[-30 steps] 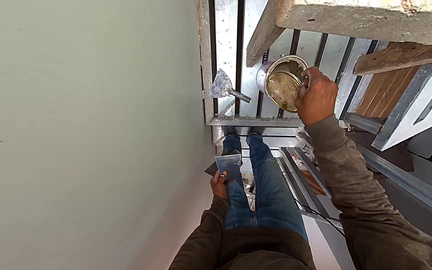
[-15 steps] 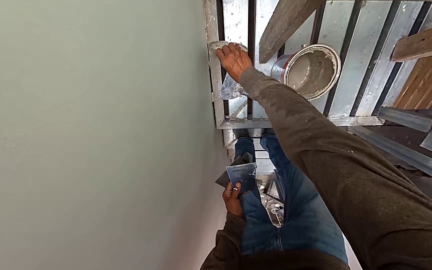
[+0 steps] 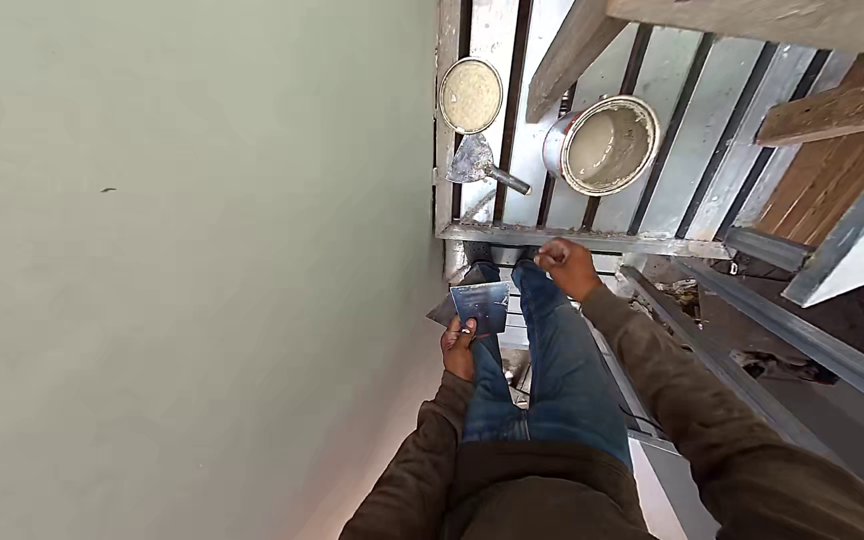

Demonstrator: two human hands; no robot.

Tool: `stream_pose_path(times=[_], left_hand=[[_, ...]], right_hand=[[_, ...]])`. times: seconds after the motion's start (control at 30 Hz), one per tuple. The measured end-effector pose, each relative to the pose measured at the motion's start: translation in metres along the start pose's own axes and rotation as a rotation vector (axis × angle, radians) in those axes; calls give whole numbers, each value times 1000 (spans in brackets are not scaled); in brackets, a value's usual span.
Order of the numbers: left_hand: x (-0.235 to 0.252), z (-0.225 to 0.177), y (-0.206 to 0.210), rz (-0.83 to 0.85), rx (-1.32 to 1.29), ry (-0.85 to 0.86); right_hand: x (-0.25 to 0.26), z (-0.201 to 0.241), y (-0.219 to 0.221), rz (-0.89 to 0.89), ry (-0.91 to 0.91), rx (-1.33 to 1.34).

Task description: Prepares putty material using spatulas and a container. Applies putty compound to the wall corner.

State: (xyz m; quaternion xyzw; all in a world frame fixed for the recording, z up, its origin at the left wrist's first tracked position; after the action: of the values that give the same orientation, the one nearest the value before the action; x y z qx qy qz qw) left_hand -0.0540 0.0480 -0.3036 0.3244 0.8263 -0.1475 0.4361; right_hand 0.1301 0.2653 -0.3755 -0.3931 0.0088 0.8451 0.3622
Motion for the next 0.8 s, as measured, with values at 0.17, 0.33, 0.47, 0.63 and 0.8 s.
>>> stream_pose_path(times=[0.17, 0.33, 0.47, 0.63, 0.8], left_hand=[[-7, -21, 54, 136, 86, 67], [-12, -40, 107, 257, 156, 149], [-24, -58, 142, 371, 381, 326], [-21, -97, 162, 276, 560, 455], [7, -119, 143, 223, 735, 340]], right_hand=[[-96, -16, -6, -2, 87, 425], [-122, 5, 0, -79, 82, 1013], [-134, 29, 4, -196, -12, 1147], [-151, 3, -51, -606, 65, 1124], [-158, -24, -145, -753, -9, 327]])
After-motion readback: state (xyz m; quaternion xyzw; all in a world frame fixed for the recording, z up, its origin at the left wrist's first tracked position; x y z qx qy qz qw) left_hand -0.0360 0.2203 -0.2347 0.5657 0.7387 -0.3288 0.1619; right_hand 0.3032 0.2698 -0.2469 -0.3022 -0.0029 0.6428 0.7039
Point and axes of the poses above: each hand's wrist, its own x-axis towards the middle knuckle, its own y-axis out of the palm, z = x × y, the point moved 10 cm from there along x, towards the middle knuckle, and after that the axes turned 6 degrees about -y, right-handed, at the moved point
